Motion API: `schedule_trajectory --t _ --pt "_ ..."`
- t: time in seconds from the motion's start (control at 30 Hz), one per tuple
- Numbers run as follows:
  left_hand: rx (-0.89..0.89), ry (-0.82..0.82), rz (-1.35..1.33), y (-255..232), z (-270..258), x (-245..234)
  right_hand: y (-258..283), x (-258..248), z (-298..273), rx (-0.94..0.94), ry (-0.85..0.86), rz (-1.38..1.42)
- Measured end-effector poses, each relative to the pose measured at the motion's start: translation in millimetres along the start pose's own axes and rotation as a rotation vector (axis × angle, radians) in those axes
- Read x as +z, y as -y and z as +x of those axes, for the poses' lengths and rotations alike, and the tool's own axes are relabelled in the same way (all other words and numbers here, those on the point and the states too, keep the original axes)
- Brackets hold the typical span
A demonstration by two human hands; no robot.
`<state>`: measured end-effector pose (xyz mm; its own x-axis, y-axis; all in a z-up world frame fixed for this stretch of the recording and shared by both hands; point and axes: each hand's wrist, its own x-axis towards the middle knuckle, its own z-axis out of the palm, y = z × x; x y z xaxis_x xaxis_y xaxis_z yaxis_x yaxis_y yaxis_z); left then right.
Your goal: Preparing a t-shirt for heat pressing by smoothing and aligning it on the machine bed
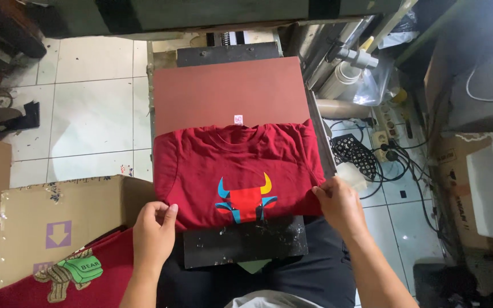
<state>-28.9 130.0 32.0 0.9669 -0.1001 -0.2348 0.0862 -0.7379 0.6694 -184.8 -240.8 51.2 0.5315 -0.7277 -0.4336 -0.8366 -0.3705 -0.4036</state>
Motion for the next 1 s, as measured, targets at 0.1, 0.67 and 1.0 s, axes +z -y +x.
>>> schedule_trajectory --t 0.1,0.67,1.0 --pt "-0.124 0.051 -0.077 -14.5 -2.9 -8.3 -14.7 4.7 8.0 -0.071 -0.006 -0.093" --pt "-0.204 0.290 -0.509 -51.1 -2.1 -29.4 -18.6 21.9 -1.1 0.173 0.267 1.274" --pt "-0.136 0.157 -1.032 -25.7 9.0 -10.5 -25.6 0.0 -3.0 0.282 0.450 1.172"
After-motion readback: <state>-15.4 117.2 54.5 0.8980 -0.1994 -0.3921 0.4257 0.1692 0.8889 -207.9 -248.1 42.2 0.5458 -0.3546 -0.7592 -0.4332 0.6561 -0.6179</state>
